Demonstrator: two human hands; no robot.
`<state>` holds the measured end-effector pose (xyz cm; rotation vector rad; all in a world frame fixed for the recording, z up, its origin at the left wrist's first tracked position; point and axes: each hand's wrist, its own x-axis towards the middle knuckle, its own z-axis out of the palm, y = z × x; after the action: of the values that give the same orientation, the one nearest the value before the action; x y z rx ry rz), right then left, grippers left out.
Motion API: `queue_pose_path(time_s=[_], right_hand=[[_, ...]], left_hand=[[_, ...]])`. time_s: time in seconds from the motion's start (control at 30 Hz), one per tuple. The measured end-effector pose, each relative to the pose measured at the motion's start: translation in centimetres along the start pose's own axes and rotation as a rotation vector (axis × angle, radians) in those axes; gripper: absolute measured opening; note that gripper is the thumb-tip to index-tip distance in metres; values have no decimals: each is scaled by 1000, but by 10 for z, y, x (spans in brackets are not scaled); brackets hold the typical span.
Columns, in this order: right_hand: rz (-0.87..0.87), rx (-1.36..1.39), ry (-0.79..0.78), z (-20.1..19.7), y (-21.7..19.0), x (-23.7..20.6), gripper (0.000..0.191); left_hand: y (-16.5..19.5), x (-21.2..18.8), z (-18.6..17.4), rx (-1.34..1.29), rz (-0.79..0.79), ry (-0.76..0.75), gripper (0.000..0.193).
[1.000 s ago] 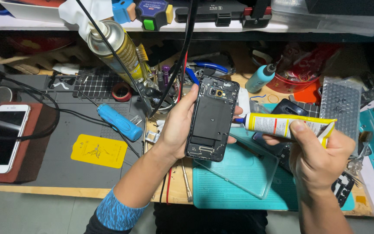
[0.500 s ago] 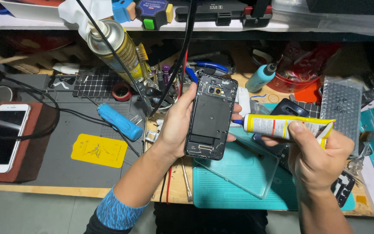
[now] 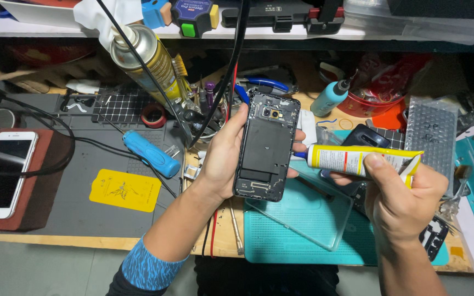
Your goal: The person applies adhesive from a tube along the inner frame of a disassembled smartphone. They then align and press the back cover onto the phone and secure it with rubber bands while the adhesive sets.
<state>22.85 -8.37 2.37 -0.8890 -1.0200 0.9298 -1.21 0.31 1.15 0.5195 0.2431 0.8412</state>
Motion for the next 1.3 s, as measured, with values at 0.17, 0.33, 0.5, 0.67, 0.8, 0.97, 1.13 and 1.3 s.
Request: queue_pose_path(time_s=[0.17, 0.33, 0.5, 0.67, 0.8, 0.97, 1.13, 1.3], right_hand=[[4, -15, 8, -1, 0, -1, 19], [27, -28, 23, 0, -2, -1, 19], [10, -9, -11, 2, -2, -1, 18], [14, -14, -11, 2, -2, -2, 17], [10, -17, -5, 2, -2, -3, 17], [12, -10, -17, 3, -3, -4, 20], [25, -28, -5, 4, -3, -4, 17], [10, -26, -22, 4, -3, -4, 17]], left_hand=[[0, 0, 0, -10, -7, 4, 74], [0, 0, 1, -1, -5, 28, 74], [1, 0, 0, 3, 3, 23, 75], [1, 0, -1, -14, -5, 33, 76], [1, -1, -2, -10, -6, 41, 76], [0, 0, -2, -17, -1, 30, 77], [1, 0, -2, -20, 9, 34, 77], [1, 1, -1, -17, 15, 49, 76]])
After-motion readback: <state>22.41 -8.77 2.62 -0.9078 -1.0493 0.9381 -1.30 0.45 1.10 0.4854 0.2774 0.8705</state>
